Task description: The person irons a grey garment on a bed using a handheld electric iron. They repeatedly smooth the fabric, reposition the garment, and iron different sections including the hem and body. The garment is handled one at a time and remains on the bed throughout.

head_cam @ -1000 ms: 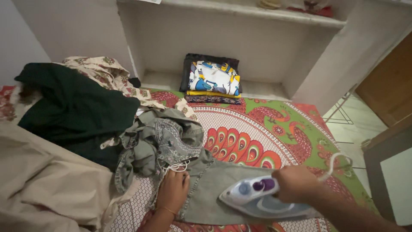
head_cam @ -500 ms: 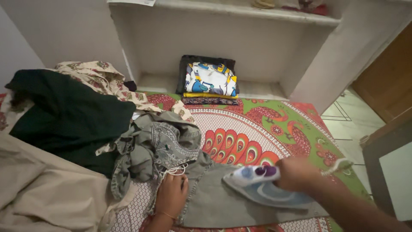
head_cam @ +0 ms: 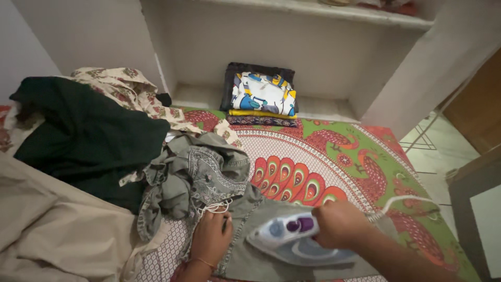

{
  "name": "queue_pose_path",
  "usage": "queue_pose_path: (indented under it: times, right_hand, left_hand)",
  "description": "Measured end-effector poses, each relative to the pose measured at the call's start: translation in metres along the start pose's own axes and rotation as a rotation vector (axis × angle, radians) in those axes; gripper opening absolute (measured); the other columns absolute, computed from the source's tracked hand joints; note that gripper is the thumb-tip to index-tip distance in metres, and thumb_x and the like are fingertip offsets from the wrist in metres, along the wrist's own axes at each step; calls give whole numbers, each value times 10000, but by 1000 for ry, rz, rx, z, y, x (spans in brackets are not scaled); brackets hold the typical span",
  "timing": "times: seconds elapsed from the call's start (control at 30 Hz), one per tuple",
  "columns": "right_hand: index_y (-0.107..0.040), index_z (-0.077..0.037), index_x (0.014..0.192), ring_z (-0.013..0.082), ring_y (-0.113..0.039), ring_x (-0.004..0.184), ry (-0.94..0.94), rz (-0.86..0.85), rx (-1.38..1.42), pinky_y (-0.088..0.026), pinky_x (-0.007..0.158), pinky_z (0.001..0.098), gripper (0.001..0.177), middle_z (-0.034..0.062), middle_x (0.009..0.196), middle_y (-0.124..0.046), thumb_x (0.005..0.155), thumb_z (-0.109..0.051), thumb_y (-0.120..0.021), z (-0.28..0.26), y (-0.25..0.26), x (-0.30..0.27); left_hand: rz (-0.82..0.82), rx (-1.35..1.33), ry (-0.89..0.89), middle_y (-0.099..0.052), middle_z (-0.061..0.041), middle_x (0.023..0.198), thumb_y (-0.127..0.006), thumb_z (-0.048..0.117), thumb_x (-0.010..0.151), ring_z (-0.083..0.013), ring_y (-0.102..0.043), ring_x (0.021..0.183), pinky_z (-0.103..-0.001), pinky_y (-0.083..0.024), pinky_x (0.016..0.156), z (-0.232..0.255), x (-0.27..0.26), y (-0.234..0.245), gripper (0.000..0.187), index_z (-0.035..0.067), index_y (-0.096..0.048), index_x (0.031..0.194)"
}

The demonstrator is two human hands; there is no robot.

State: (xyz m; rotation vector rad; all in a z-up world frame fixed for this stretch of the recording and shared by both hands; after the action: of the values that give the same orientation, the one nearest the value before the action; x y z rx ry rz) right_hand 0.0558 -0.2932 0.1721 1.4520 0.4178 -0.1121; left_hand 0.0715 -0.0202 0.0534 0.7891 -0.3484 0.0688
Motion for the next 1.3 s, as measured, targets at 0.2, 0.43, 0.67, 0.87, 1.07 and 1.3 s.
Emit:
queue_pose_path:
  times: [0.2, 0.43, 0.67, 0.87, 1.07, 1.3]
  right_hand:
    - [-735, -95, 923, 381, -730, 848, -64, 93, 4, -584, 799, 493, 365, 174, 846, -739, 738, -409, -754, 9, 20, 37]
    - [-750, -100, 895, 378, -729, 875, -18, 51, 29, -584, 826, 479, 319, 171, 871, -737, 696, -349, -761, 9, 10, 17]
    - [-754, -129, 918, 365, -712, 898, 76, -59, -51, -570, 847, 472, 304, 145, 875, -735, 713, -354, -764, 18, -12, -41]
    - [-755, -172, 957, 332, -723, 935, -126, -98, 5, -573, 876, 473, 327, 119, 913, -729, 719, -394, -794, 58, -15, -53]
    - [-774, -193, 985, 330, -741, 960, -233, -88, 132, -584, 899, 453, 334, 127, 960, -763, 724, -401, -785, 111, -14, -41]
    - [-780, -133, 979, 345, -744, 974, -201, -54, 26, -586, 898, 449, 398, 168, 977, -756, 759, -463, -748, 130, -15, -28]
  left_hand:
    - [-7, 17, 17, -653, -162, 1027, -664, 205, 855, -371, -626, 1000, -478, -495, 862, 1, 0, 2, 180, 80, -657, 984]
    - [-44, 61, 37, -654, -153, 1048, -673, 239, 854, -356, -622, 1031, -468, -499, 878, 3, -1, 3, 216, 97, -666, 1017]
    - [-149, 181, -58, -638, -148, 1153, -692, 287, 837, -364, -597, 1062, -489, -462, 924, 27, 0, -5, 377, 118, -655, 1173]
    - [-143, 291, -513, -505, -220, 1455, -591, 253, 879, -410, -383, 1413, -513, -263, 1158, 100, -19, -55, 520, -29, -558, 1315]
    - [-169, 262, -333, -430, -169, 1541, -541, 309, 919, -355, -310, 1460, -504, -172, 1194, 91, -35, -78, 596, 31, -476, 1443]
    - [-206, 370, -329, -405, -167, 1559, -531, 355, 918, -344, -303, 1463, -503, -178, 1175, 90, -44, -74, 642, 32, -437, 1465]
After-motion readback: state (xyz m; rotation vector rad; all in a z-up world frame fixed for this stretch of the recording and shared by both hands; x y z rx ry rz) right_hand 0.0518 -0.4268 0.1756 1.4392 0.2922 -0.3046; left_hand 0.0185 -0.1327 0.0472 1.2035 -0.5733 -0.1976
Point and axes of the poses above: each hand's wrist, its own x-axis towards the middle knuckle, its own y-axis out of the back of the hand, z = x × y, the point moved 8 cm from there along x, towards the middle knuckle
